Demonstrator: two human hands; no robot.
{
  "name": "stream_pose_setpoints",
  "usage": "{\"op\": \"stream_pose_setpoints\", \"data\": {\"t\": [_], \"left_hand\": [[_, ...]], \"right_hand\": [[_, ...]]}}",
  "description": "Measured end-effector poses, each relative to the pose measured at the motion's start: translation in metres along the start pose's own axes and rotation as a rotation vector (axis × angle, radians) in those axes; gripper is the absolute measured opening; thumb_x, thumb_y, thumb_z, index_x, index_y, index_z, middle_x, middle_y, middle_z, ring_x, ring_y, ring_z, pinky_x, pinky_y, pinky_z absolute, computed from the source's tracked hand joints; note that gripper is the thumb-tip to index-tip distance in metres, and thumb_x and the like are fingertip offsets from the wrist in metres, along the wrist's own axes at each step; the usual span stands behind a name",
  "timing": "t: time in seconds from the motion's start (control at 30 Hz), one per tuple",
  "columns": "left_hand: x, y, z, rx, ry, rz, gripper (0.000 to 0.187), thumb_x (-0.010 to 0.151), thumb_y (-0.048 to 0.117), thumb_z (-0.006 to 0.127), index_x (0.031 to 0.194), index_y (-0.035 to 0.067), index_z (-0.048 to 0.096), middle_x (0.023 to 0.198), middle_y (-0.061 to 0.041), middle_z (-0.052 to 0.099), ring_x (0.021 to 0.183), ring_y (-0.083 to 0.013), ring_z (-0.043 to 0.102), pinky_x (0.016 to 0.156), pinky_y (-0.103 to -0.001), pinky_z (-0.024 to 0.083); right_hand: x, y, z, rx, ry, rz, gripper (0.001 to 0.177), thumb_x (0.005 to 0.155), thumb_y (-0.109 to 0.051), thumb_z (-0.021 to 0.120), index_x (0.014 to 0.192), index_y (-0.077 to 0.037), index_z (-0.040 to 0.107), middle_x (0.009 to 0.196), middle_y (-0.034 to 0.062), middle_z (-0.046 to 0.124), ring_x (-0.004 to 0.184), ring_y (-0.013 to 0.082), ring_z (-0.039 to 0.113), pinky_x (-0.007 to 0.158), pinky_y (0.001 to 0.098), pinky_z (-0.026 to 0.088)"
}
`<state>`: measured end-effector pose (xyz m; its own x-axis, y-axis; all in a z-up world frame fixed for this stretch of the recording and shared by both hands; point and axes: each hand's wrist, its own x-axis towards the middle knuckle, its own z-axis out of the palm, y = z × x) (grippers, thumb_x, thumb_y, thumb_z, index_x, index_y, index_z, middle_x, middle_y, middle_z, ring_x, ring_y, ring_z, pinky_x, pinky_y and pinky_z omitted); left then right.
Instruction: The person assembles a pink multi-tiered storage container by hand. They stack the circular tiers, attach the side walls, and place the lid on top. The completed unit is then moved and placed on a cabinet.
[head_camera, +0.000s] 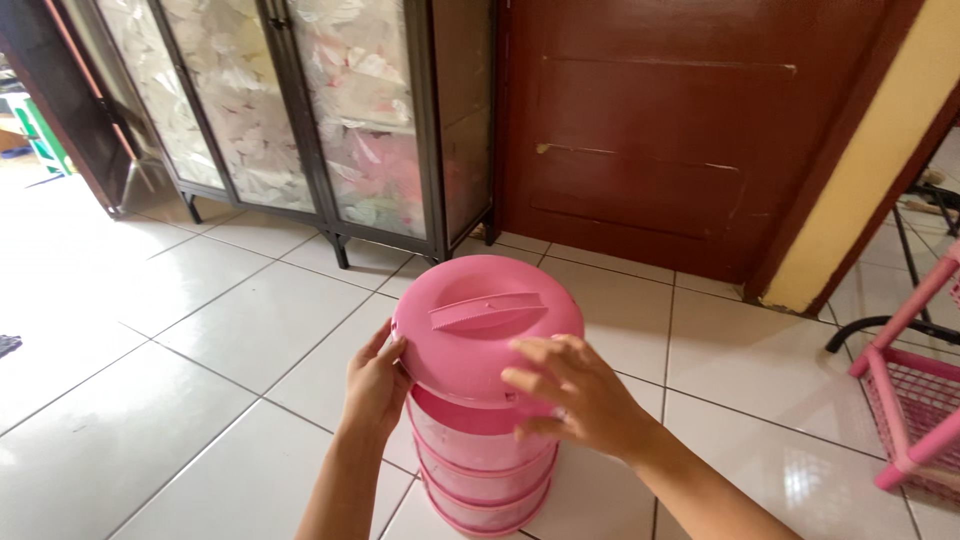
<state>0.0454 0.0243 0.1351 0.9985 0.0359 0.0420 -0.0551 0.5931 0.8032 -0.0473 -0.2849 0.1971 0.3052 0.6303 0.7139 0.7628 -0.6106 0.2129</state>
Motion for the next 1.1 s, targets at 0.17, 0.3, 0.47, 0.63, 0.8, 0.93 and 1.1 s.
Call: {"op": "stream_pose_setpoints", "data": {"t": [0.17,0.3,0.47,0.63,0.8,0.93,1.1], "left_hand": [[-0.017,0.012,-0.009,-0.037,0.086,-0.043,0.056,0.103,0.003,0.049,0.159,-0.002,0.044,0.137,-0.023,0.067,0.110,-0.0235,0.070,0.094,-0.039,0.061],[-0.025,0.010,0.003,-0.059,0.087,-0.076,0.057,0.104,0.004,0.052,0.160,-0.001,0.043,0.136,-0.023,0.067,0.112,-0.0229,0.070,0.096,-0.039,0.059],[-0.028,0.006,0.004,-0.081,0.021,-0.074,0.059,0.106,0.007,0.054,0.163,0.000,0.041,0.136,-0.021,0.066,0.109,-0.0198,0.065,0.097,-0.039,0.058],[-0.024,-0.002,-0.001,0.192,0.088,-0.050,0.061,0.103,0.014,0.056,0.161,0.005,0.040,0.141,-0.012,0.065,0.121,-0.0198,0.067,0.101,-0.039,0.057],[-0.004,-0.024,-0.009,0.824,0.222,0.080,0.052,0.102,0.020,0.060,0.150,0.003,0.056,0.145,-0.013,0.053,0.121,-0.0268,0.069,0.102,-0.039,0.057],[0.010,-0.041,-0.021,1.065,0.217,0.215,0.046,0.102,0.023,0.060,0.140,-0.002,0.064,0.135,-0.020,0.062,0.123,-0.0289,0.064,0.102,-0.039,0.055],[0.008,-0.038,-0.023,1.119,0.228,0.306,0.043,0.100,0.022,0.062,0.133,-0.003,0.073,0.120,-0.021,0.075,0.117,-0.0281,0.066,0.098,-0.039,0.052]], "right_hand": [[-0.001,0.012,0.019,0.480,0.046,0.721,0.086,0.097,-0.070,0.051,0.163,-0.016,0.040,0.171,0.0207,0.031,0.156,0.0372,0.028,0.124,0.0533,0.026],[-0.001,0.026,0.041,0.936,0.064,1.250,0.083,0.095,-0.062,0.053,0.165,-0.021,0.036,0.171,0.0097,0.037,0.158,0.0253,0.029,0.127,0.0453,0.022],[-0.010,0.030,0.047,1.043,0.151,1.298,0.080,0.095,-0.053,0.059,0.163,-0.015,0.040,0.166,0.0134,0.047,0.159,0.0246,0.037,0.127,0.0418,0.025],[-0.010,0.025,0.038,0.940,0.137,1.269,0.086,0.089,-0.043,0.071,0.162,-0.009,0.040,0.167,0.0141,0.043,0.157,0.0247,0.036,0.126,0.0411,0.026],[-0.010,0.011,0.037,0.807,0.098,1.295,0.092,0.081,-0.040,0.077,0.160,-0.008,0.043,0.156,0.0165,0.056,0.143,0.0280,0.057,0.117,0.0422,0.046],[-0.013,0.012,0.045,0.694,0.081,1.303,0.091,0.083,-0.041,0.079,0.160,-0.006,0.043,0.156,0.0175,0.057,0.144,0.0274,0.055,0.121,0.0416,0.037],[-0.020,0.020,0.054,0.771,0.084,1.363,0.093,0.086,-0.042,0.078,0.163,-0.007,0.039,0.160,0.0173,0.049,0.148,0.0253,0.047,0.120,0.0403,0.037]]}}
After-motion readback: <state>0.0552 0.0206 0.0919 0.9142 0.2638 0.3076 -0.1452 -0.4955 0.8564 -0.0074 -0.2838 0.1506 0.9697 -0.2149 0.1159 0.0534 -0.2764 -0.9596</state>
